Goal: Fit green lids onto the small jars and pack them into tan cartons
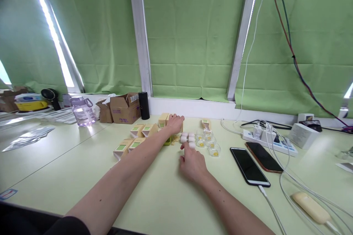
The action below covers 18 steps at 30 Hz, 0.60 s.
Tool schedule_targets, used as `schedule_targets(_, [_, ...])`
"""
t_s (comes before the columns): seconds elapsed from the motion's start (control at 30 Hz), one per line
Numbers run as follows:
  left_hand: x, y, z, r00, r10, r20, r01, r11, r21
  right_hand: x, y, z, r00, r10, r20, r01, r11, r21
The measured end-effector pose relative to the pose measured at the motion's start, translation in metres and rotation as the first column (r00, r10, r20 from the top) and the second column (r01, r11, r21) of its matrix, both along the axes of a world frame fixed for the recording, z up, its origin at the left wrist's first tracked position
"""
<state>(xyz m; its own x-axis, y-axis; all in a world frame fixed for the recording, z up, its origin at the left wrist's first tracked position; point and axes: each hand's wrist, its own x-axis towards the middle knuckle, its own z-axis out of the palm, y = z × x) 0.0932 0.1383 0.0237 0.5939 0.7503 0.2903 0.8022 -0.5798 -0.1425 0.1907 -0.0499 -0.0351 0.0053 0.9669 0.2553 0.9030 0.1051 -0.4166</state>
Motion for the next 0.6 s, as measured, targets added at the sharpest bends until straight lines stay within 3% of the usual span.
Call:
schedule_targets(0.2, [-0.001, -0.017, 0.002, 1.0, -0.027, 0.0, 0.027, 1.0, -0.012, -0.001, 0.0, 0.003, 1.0, -0.005, 0.018, 0.006, 0.998, -0.06])
schedule_targets(0.6, [-0.001, -0.038, -0.009, 0.996, 0.081, 0.043, -0.072, 0.979, -0.189, -0.005, -0.004, 0.009, 0.998, -0.009, 0.059, 0.015, 0.994, -0.107])
